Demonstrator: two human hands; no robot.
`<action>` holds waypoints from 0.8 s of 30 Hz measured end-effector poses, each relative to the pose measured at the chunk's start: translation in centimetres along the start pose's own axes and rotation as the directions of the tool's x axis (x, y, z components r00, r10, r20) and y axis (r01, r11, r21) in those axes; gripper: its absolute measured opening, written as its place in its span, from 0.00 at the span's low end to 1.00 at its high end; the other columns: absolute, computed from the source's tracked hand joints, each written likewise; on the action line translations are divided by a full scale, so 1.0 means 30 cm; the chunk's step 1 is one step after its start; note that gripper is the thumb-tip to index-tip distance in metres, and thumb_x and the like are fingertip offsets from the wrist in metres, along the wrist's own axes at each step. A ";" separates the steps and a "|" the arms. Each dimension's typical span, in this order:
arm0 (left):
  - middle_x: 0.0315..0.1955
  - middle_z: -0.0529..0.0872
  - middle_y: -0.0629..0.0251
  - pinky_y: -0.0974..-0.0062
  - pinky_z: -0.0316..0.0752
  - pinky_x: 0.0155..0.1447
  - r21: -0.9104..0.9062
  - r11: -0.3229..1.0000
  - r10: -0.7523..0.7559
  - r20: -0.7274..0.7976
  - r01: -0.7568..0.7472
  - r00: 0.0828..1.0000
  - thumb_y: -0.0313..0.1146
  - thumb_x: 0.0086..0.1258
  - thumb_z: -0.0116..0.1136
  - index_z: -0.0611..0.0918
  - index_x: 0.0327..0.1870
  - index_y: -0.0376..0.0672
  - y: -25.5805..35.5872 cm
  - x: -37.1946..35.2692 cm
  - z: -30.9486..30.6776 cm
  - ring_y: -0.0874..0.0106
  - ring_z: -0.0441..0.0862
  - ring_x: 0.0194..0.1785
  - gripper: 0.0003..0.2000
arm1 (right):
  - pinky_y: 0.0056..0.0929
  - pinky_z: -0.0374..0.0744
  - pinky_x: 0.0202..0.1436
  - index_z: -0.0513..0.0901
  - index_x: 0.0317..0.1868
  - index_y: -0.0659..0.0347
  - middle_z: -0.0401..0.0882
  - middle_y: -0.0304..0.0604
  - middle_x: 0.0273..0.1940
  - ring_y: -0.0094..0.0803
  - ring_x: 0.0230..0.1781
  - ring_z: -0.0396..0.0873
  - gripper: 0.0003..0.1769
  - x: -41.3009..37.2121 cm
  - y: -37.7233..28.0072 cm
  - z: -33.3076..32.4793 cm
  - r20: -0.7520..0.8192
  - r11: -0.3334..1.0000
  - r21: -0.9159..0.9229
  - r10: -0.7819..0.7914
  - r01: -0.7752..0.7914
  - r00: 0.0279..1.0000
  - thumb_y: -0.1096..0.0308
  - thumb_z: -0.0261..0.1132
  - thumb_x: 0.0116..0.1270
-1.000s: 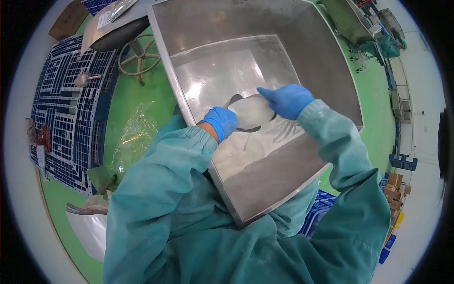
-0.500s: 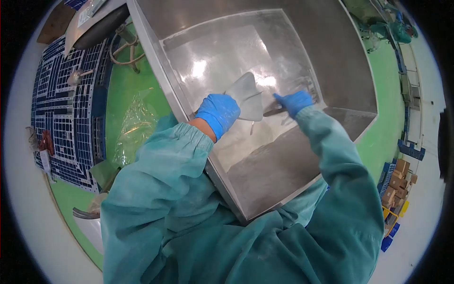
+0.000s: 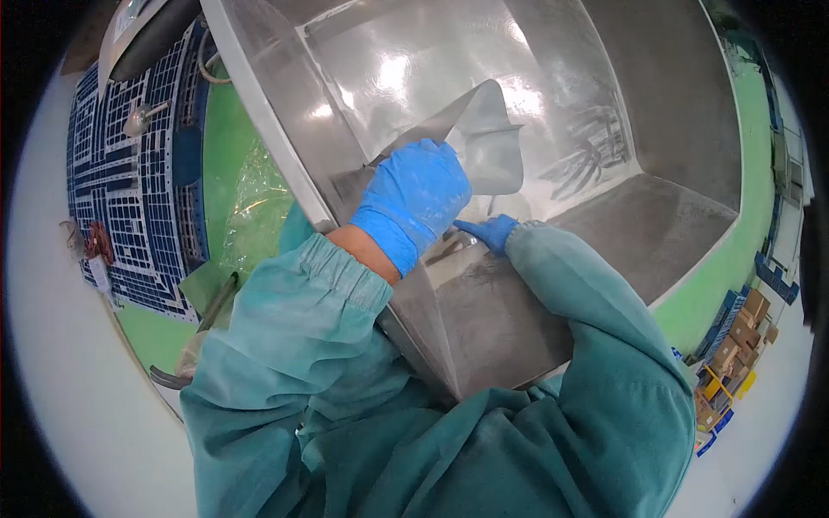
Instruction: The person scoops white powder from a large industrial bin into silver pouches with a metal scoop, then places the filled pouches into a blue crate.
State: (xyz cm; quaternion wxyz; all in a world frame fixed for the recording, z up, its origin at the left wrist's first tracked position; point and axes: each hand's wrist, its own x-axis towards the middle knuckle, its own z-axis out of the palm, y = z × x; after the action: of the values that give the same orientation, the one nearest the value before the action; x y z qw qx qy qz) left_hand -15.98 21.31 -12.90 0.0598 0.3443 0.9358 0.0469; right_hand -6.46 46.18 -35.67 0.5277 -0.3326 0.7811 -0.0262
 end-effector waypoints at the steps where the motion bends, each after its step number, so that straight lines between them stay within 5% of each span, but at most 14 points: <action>1: 0.27 0.80 0.58 0.70 0.80 0.31 -0.006 1.000 0.013 0.000 -0.013 1.000 0.26 0.56 0.56 0.79 0.31 0.37 -0.001 0.002 0.010 0.64 0.83 0.31 0.04 | 0.41 0.77 0.48 0.46 0.73 0.30 0.79 0.49 0.50 0.45 0.48 0.80 0.44 0.006 -0.001 -0.007 -0.003 1.000 -0.003 0.005 -0.005 1.000 0.72 0.54 0.60; 4: 0.27 0.80 0.58 0.69 0.80 0.31 -0.013 0.999 0.036 -0.028 -0.036 0.999 0.27 0.57 0.55 0.79 0.31 0.37 -0.003 0.007 0.013 0.63 0.83 0.30 0.04 | 0.41 0.77 0.51 0.50 0.73 0.34 0.79 0.49 0.51 0.45 0.48 0.80 0.44 0.015 0.001 -0.022 0.072 0.997 0.046 0.064 -0.068 0.995 0.72 0.56 0.58; 7: 0.26 0.81 0.57 0.68 0.80 0.31 -0.043 0.999 0.030 -0.027 -0.031 0.999 0.27 0.58 0.55 0.79 0.31 0.37 -0.003 0.007 0.021 0.62 0.83 0.30 0.04 | 0.37 0.79 0.50 0.60 0.70 0.42 0.81 0.48 0.49 0.41 0.45 0.83 0.38 0.079 0.080 0.064 -0.135 0.959 0.272 -0.038 0.074 0.990 0.72 0.58 0.57; 9: 0.25 0.81 0.56 0.66 0.80 0.31 -0.066 0.997 0.024 -0.020 -0.026 1.000 0.27 0.58 0.54 0.80 0.30 0.37 -0.004 0.016 0.040 0.61 0.83 0.30 0.04 | 0.34 0.81 0.45 0.65 0.67 0.52 0.81 0.49 0.45 0.35 0.38 0.84 0.32 0.010 0.057 -0.052 0.356 0.824 0.531 -0.006 -0.197 0.934 0.74 0.56 0.59; 12: 0.25 0.81 0.56 0.65 0.80 0.32 -0.069 0.993 0.094 -0.063 -0.098 0.994 0.28 0.59 0.54 0.80 0.30 0.38 -0.015 0.021 0.058 0.60 0.83 0.30 0.04 | 0.29 0.82 0.41 0.69 0.63 0.59 0.81 0.48 0.44 0.29 0.35 0.83 0.27 -0.165 0.044 -0.139 0.341 0.683 0.704 -0.081 -0.197 0.937 0.72 0.58 0.62; 15: 0.25 0.82 0.55 0.64 0.80 0.32 -0.058 0.987 0.152 -0.015 -0.153 0.988 0.28 0.58 0.54 0.80 0.30 0.38 -0.016 0.021 0.035 0.59 0.84 0.30 0.04 | 0.29 0.82 0.41 0.69 0.64 0.61 0.81 0.46 0.44 0.29 0.34 0.83 0.27 -0.464 -0.012 -0.367 0.219 0.732 0.665 -0.005 -0.146 0.976 0.70 0.57 0.63; 19: 0.28 0.84 0.54 0.63 0.80 0.34 -0.053 0.984 0.175 0.085 -0.171 0.981 0.28 0.57 0.54 0.82 0.30 0.37 -0.016 0.028 0.020 0.58 0.85 0.33 0.05 | 0.30 0.81 0.42 0.70 0.64 0.59 0.82 0.47 0.40 0.29 0.34 0.82 0.26 -0.897 -0.199 -0.731 -0.021 0.766 0.567 0.382 -0.304 0.924 0.67 0.58 0.65; 21: 0.28 0.84 0.55 0.63 0.80 0.35 -0.048 0.977 0.211 0.097 -0.207 0.973 0.28 0.57 0.54 0.82 0.31 0.38 -0.014 0.031 0.029 0.58 0.85 0.33 0.06 | 0.33 0.81 0.41 0.71 0.63 0.56 0.83 0.49 0.37 0.33 0.33 0.83 0.25 -0.991 -0.246 -0.830 -0.252 0.882 0.227 0.463 -0.413 0.850 0.64 0.55 0.66; 24: 0.29 0.85 0.56 0.63 0.80 0.36 -0.059 0.988 0.151 0.106 -0.146 0.983 0.28 0.57 0.55 0.84 0.29 0.40 -0.002 0.030 0.039 0.58 0.85 0.34 0.06 | 0.36 0.81 0.39 0.75 0.59 0.55 0.83 0.49 0.35 0.39 0.34 0.84 0.21 -0.986 -0.437 -0.953 -0.454 0.817 -0.039 0.499 -0.575 0.739 0.62 0.54 0.66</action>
State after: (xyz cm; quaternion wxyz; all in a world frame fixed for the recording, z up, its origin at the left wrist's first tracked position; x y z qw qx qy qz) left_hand -16.53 21.90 -14.14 0.1162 0.4135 0.9013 0.0559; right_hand -17.51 43.30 5.95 0.2986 -0.1237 0.9380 0.1254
